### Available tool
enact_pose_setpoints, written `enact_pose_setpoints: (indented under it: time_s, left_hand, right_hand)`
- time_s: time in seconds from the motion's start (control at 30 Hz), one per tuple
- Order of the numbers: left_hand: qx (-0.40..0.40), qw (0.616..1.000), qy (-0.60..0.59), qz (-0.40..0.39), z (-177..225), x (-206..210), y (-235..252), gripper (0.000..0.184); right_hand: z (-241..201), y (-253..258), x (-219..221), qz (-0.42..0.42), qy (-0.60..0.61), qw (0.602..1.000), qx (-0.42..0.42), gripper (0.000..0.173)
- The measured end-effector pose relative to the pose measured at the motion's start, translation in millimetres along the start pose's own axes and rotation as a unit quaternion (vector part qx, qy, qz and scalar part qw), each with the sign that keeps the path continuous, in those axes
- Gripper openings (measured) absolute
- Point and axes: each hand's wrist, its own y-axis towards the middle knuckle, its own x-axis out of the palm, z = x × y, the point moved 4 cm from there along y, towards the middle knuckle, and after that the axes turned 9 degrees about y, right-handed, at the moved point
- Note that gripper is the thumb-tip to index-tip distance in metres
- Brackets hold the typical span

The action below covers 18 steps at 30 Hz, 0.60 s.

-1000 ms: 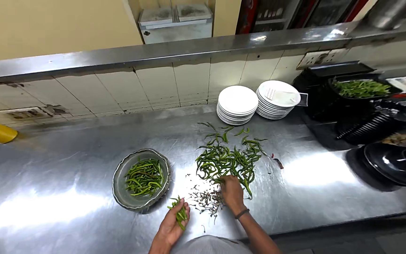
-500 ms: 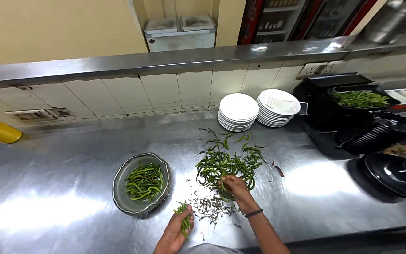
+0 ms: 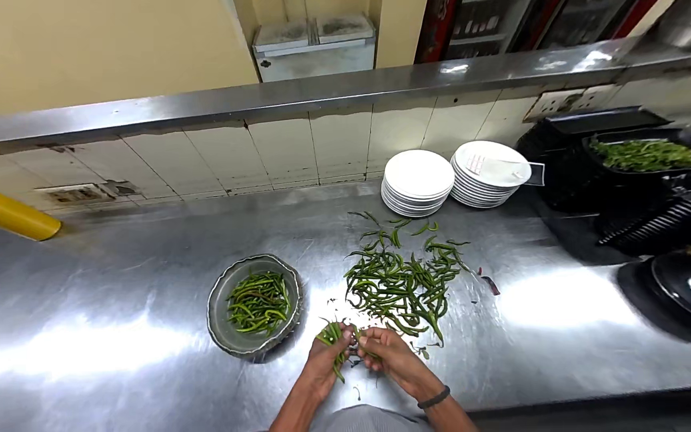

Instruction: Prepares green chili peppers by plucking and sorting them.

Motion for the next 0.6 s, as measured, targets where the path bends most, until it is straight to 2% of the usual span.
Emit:
enact_pose_setpoints:
  time_s: [0.07, 0.13, 0.2, 0.27, 0.33, 0.43, 0.6]
  left_hand:
    - [0.000, 1.000, 0.015, 0.002, 0.3, 0.1, -2.3, 0.026]
    - [-0.012, 1.000, 0.026, 0.000, -0.1, 0.2, -6.2, 0.027]
    - [-0.013, 0.999, 0.044, 0.011, -1.1, -3.0, -9.0, 0.027]
    - [-0.010, 0.997, 0.067, 0.042, -1.5, -8.1, -9.8, 0.027]
    - [-0.004, 0.993, 0.101, 0.063, -1.2, -12.7, -11.0, 0.026]
    - [0.007, 0.982, 0.176, 0.073, -2.0, -13.9, -13.1, 0.029]
    - [0.038, 0.965, 0.251, 0.072, -0.3, -14.0, -16.6, 0.031]
  right_hand:
    - [6.0, -1.1, 2.5, 0.002, -0.035, 0.999, 0.008, 0.023]
    - [9.6, 0.2, 2.6, 0.022, -0.135, 0.991, -0.002, 0.023]
    - [13.3, 6.0, -3.6, 0.058, -0.265, 0.962, -0.035, 0.027]
    - [13.5, 11.7, -10.7, 0.096, -0.337, 0.933, -0.078, 0.031]
    - [10.7, 13.6, -11.1, 0.107, -0.328, 0.932, -0.114, 0.027]
    - [6.4, 13.0, -3.7, 0.083, -0.302, 0.940, -0.136, 0.022]
    - [7.5, 14.7, -0.7, 0.096, -0.399, 0.901, -0.141, 0.022]
